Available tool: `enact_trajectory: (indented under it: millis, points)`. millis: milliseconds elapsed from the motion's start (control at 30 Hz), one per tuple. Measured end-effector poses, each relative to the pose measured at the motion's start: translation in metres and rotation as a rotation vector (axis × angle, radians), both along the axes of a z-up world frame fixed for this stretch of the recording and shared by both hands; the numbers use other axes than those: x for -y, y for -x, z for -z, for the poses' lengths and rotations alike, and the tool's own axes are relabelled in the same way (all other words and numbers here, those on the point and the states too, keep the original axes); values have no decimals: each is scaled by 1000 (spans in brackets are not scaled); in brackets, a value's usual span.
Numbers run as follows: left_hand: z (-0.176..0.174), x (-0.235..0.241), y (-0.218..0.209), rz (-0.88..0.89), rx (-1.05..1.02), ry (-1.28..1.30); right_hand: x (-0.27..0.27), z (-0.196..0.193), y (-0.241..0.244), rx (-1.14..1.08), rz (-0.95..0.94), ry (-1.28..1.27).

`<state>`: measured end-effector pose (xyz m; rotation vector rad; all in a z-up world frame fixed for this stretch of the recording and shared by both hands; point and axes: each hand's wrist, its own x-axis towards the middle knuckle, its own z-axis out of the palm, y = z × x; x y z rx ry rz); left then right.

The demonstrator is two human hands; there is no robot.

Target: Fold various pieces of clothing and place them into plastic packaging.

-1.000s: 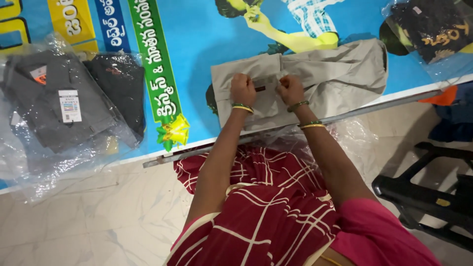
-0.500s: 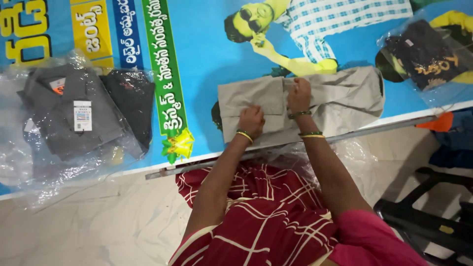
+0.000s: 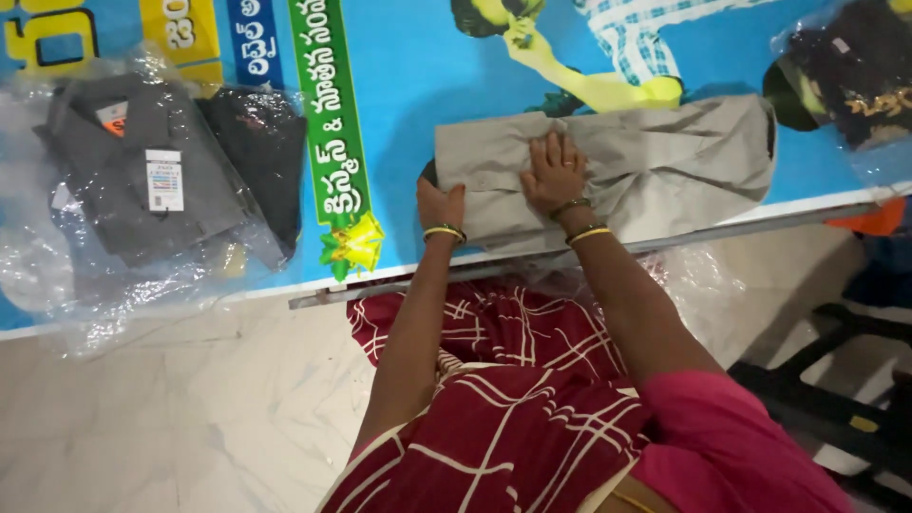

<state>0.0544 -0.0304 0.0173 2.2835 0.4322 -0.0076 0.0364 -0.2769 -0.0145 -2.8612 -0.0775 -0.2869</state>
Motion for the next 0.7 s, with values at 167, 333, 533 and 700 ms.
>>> enact_trajectory:
  millis: [167, 333, 533, 700]
  points:
    - [-10, 4, 5, 49, 70, 67, -5, -30, -6, -34, 6, -38]
    - [7, -11, 0, 138, -50, -9, 33, -43, 1, -66, -5, -152]
    - [43, -49, -6, 79, 131, 101, 157, -34, 53, 350, 77, -275]
    - [37, -72, -5, 155, 222, 49, 195, -45, 77, 80, 130, -210]
